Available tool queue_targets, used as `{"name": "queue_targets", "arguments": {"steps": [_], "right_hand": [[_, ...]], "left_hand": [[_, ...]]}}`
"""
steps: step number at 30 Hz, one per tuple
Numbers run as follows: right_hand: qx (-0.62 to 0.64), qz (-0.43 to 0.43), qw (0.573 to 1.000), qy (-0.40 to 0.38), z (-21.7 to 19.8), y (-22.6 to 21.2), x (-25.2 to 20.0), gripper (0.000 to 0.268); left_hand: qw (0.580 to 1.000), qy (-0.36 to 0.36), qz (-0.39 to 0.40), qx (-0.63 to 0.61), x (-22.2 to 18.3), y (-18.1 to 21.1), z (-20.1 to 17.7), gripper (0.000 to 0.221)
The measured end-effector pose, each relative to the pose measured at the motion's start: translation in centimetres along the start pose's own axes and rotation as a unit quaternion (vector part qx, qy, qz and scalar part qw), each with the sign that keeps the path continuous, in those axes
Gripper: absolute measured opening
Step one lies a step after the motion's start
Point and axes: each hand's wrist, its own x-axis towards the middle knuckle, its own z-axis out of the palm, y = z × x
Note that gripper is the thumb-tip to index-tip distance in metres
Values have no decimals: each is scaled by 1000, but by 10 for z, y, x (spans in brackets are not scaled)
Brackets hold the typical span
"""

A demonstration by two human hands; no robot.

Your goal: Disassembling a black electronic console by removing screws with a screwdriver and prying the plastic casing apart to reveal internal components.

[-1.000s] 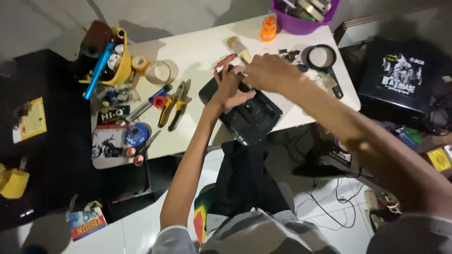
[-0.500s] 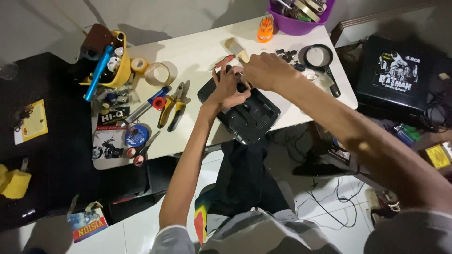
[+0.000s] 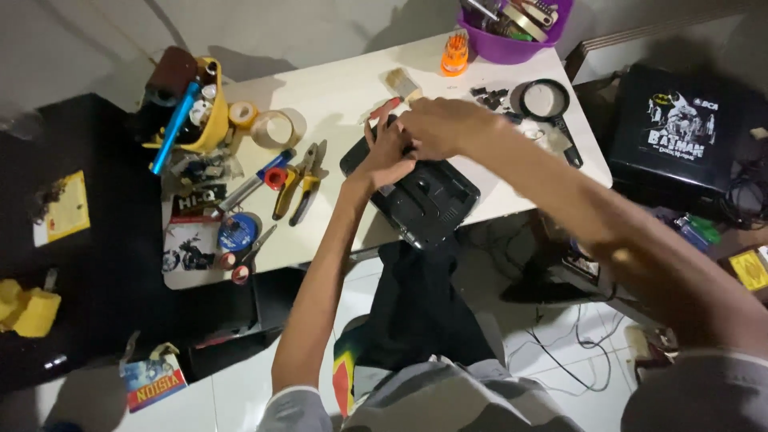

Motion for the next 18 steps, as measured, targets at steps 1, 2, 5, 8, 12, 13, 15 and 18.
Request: {"name": "queue_targets", "arguments": {"steps": [1,2,5,8,12,13,15,18], "right_hand": [[0,-1,1000,-5,-17,-11,-11,40],[6,35,999,-38,-30,-22,-22,21],[-10,85,993,-76,-31,-24,-34,20],[-54,73,996,-5,11,19,-15,30],[-28,-12,998,56,-14,3,-44,33],[-25,-9,998,56,-11,12,-38,33],[17,-58,995,77,1,28,-26,22],[-44,-54,994,85,17,37,-12,24]], "left_hand": [[1000,0,-3,-4,17,-31,17,25],[987,69,140,26,30,-62,39,21],[978,81,189,32,22,-59,41,23],[998,16,61,14,16,-29,16,21],[999,2,48,23,21,-49,30,22],[999,-1,49,22,21,-43,25,22],[998,26,59,10,15,-34,20,18],[998,34,39,21,10,-22,13,21]]}}
